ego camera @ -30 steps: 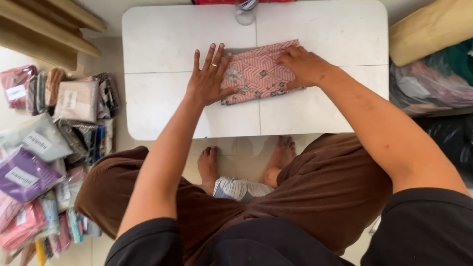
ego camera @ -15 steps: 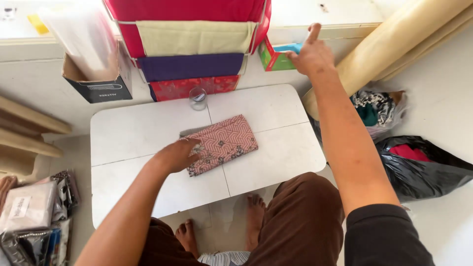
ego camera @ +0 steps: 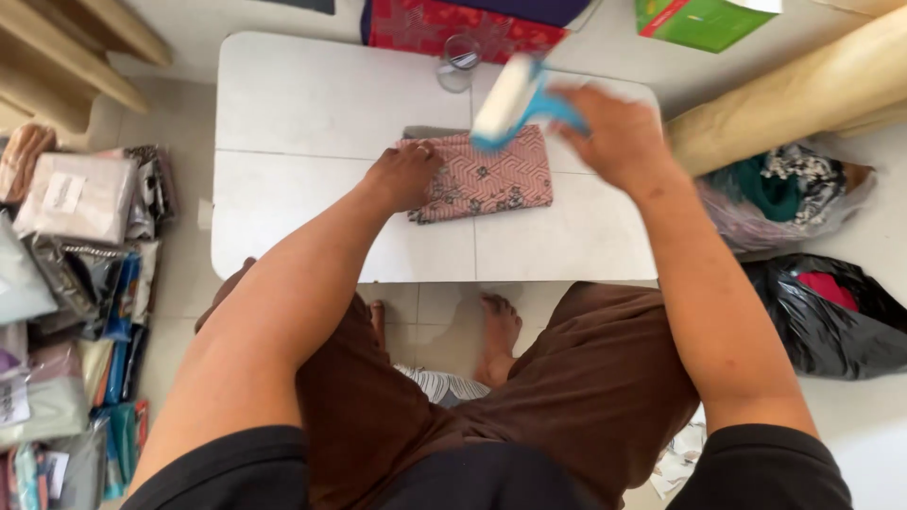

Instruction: Lint rolling and folding a patterned fabric on a small table.

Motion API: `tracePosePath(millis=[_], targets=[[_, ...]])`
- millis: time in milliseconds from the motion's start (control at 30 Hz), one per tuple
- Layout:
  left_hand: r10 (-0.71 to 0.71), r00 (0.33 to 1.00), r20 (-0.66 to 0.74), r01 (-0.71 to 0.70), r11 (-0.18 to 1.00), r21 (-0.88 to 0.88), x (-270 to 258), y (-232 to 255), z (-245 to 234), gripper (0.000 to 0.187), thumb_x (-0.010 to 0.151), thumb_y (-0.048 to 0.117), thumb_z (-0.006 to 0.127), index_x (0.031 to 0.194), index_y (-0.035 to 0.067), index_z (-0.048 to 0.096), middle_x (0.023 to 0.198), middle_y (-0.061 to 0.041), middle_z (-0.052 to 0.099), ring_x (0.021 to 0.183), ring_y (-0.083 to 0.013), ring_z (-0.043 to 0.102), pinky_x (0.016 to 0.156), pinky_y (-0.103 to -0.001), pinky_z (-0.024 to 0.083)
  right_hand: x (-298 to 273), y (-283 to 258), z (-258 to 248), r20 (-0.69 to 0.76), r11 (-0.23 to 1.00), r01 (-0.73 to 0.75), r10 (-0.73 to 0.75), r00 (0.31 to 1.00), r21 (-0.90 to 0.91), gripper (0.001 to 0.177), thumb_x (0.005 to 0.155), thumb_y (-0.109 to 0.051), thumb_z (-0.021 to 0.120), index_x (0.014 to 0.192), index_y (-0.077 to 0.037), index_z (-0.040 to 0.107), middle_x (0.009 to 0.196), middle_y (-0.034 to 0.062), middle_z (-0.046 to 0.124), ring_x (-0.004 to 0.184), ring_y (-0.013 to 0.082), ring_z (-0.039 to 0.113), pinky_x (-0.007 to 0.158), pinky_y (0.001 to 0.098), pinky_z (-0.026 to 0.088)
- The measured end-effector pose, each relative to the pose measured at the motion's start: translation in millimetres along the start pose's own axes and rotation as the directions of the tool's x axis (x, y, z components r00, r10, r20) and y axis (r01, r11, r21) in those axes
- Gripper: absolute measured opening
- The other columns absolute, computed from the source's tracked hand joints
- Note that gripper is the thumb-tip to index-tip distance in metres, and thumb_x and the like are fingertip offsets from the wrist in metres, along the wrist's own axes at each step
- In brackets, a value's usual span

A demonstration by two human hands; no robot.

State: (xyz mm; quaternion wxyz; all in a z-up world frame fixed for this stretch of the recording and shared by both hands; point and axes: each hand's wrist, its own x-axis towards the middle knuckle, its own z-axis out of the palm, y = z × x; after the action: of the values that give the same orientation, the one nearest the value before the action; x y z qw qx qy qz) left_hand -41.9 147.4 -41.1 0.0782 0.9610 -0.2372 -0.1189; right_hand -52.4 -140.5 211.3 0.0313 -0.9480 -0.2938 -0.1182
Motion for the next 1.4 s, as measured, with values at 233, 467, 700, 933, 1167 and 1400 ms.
tracePosePath(millis=[233, 467, 700, 933, 1167, 1400], targets=[[0.019, 1.0, -0.009, -0.018, 0.998, 0.062, -6.5, -0.9, -8.7, 0.074, 0.083, 0.037, 0.081, 0.145, 0.01, 0.052, 0.146, -0.01, 0.053, 0.14, -0.0278, 0.045, 0.107, -0.053, 0.047, -6.1, 34.1, 77.0, 0.587, 0.997, 0.063, -0.026, 0.809, -0.044, 0.036, 0.097, -0.04, 0.063, 0.132, -0.032, 0.069, 0.114, 0.0056, 0.075, 0.108, 0.0384, 0.072, 0.088, 0.0575, 0.059], [-0.028, 0.999, -0.02, 0.028, 1.0, 0.007, -0.5, -1.3, -24.2, 0.103, 0.055, 0.035, 0.097, 0.145, 0.017, 0.051, 0.155, -0.008, 0.044, 0.137, -0.0288, 0.041, 0.104, -0.049, 0.045, 27.9, -9.8, 96.8, 0.558, 0.99, 0.131, -0.085, 0.826, -0.042, 0.057, 0.086, -0.068, 0.057, 0.134, -0.04, 0.069, 0.141, -0.0123, 0.066, 0.114, 0.0214, 0.068, 0.093, 0.0379, 0.055], [-0.082, 0.994, 0.073, 0.087, 0.994, -0.07, -10.0, -9.3, -52.1, 0.087, 0.06, 0.029, 0.094, 0.138, 0.016, 0.058, 0.148, -0.01, 0.051, 0.139, -0.0302, 0.04, 0.104, -0.056, 0.043, 32.9, -12.5, 109.6, 0.469, 0.983, 0.141, -0.18, 0.865, 0.116, 0.047, 0.098, -0.049, 0.058, 0.142, -0.036, 0.065, 0.126, -0.0021, 0.07, 0.099, 0.027, 0.068, 0.084, 0.0415, 0.055], [-0.084, 0.995, 0.053, 0.086, 0.996, -0.031, -19.4, -21.2, -37.2, 0.116, 0.052, 0.038, 0.1, 0.153, 0.028, 0.044, 0.159, -0.009, 0.038, 0.144, -0.0314, 0.032, 0.108, -0.054, 0.039, -1.3, 75.9, 82.3, 0.718, 0.948, -0.314, 0.188, 0.67, 0.045, 0.048, 0.089, -0.039, 0.075, 0.136, -0.042, 0.066, 0.138, 0.0107, 0.065, 0.113, 0.0353, 0.064, 0.105, 0.0473, 0.047], [-0.125, 0.989, 0.079, 0.13, 0.99, -0.06, -20.8, -13.2, -52.3, 0.116, 0.049, 0.027, 0.101, 0.151, 0.032, 0.047, 0.158, -0.01, 0.04, 0.142, -0.031, 0.035, 0.105, -0.053, 0.043, -29.1, 92.2, 50.9, 0.573, 0.967, -0.249, 0.233, 0.786, -0.051, 0.041, 0.094, -0.039, 0.077, 0.135, -0.037, 0.072, 0.116, 0.0084, 0.074, 0.073, 0.029, 0.064, 0.076, 0.0431, 0.056], [-0.114, 0.988, 0.105, 0.129, 0.98, -0.151, -32.6, -9.6, -83.3, 0.096, 0.061, 0.005, 0.076, 0.151, 0.022, 0.048, 0.17, -0.009, 0.008, 0.154, -0.0289, 0.007, 0.12, -0.058, 0.028, 3.8, 30.8, 52.9, 0.634, 0.99, -0.114, 0.142, 0.76, -0.085, 0.039, 0.094, -0.047, 0.07, 0.133, -0.041, 0.072, 0.113, 0.0008, 0.074, 0.087, 0.0282, 0.069, 0.088, 0.0447, 0.056]])
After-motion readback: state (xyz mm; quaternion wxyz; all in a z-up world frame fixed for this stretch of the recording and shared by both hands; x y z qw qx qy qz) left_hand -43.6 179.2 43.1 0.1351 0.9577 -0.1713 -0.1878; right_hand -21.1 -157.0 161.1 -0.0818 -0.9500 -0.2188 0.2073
